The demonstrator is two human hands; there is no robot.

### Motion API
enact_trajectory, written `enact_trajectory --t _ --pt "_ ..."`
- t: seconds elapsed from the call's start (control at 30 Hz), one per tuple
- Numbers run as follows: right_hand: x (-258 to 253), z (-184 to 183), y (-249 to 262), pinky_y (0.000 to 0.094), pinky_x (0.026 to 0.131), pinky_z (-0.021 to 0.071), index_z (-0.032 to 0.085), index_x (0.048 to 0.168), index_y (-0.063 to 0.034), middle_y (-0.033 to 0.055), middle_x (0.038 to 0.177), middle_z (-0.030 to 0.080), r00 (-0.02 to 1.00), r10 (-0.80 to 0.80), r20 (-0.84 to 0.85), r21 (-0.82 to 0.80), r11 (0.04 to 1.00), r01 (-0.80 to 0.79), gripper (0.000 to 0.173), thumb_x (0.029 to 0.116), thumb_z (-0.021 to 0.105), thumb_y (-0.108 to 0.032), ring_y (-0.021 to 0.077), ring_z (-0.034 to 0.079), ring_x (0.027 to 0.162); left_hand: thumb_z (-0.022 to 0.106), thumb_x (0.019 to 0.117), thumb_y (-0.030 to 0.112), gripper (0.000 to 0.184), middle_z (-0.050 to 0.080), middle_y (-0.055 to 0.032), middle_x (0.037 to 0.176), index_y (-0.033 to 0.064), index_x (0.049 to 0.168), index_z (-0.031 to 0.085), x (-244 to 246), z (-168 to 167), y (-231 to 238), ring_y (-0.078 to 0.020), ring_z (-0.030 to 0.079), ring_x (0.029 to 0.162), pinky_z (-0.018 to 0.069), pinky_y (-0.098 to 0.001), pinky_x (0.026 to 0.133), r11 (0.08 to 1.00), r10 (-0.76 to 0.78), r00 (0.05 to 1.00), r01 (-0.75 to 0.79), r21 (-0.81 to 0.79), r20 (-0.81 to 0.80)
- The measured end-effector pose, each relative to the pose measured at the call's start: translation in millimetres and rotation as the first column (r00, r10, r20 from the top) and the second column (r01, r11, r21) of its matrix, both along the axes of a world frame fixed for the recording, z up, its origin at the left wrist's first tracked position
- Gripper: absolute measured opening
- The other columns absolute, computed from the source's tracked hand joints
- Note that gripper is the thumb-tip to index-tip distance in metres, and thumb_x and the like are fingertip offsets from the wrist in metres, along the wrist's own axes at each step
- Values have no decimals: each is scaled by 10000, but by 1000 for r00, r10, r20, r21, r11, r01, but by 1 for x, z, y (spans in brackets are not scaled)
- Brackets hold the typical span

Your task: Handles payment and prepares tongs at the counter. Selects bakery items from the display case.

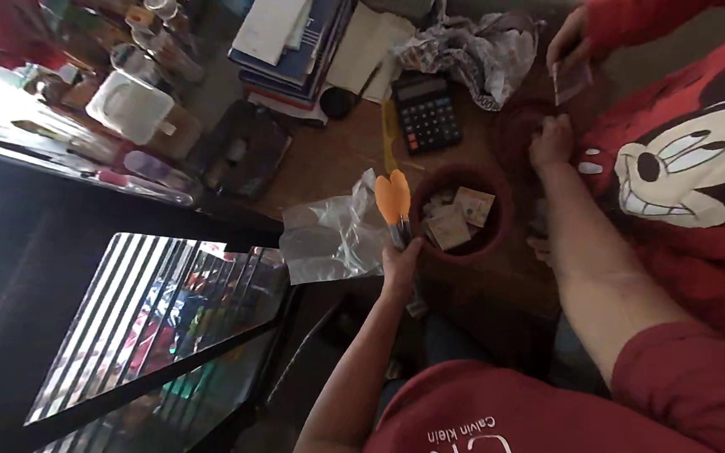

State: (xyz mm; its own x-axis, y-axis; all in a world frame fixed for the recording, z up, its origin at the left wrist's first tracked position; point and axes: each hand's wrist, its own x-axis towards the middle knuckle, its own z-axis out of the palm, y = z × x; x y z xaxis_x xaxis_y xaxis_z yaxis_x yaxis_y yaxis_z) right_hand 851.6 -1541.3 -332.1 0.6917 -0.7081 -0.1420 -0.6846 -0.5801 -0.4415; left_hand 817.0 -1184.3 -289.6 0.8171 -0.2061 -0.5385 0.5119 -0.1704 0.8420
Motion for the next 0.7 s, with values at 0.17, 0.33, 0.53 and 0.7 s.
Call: enact_trajectory --t 0.17,0.33,0.53,0.7 --pt "-32 41 22 593 1131 379 579 1333 92 349 1418 500 988 27 154 56 998 -36 353 1058 493 -112 483 489 1341 553 1015 16 197 645 -80 840 -46 1202 559 -9 -5 10 -117 645 691 573 -276 655 979 118 993 -116 -170 4" --pt "-85 83 125 606 946 533 634 1256 72 310 1271 589 872 466 151 -80 885 -459 269 1029 568 -55 479 633 1116 506 1056 85 187 636 -37 795 -34 1192 553 -7 -7 13 -77 622 645 556 -235 613 959 134 991 -127 -252 10" --pt "-101 67 155 613 986 505 606 1373 19 300 1333 585 819 542 190 -157 840 -519 430 996 665 -181 489 587 1214 604 1002 67 174 658 -53 792 -37 1141 587 -7 -6 9 -97 640 672 569 -271 651 967 71 997 -62 -245 31" --pt "-123 54 124 566 963 513 552 1352 44 286 1211 643 997 56 52 385 920 -71 487 1022 642 -302 376 651 1107 609 985 29 271 642 -80 862 -63 1231 540 -10 -2 13 -107 641 727 570 -271 695 960 68 997 -60 -274 21"
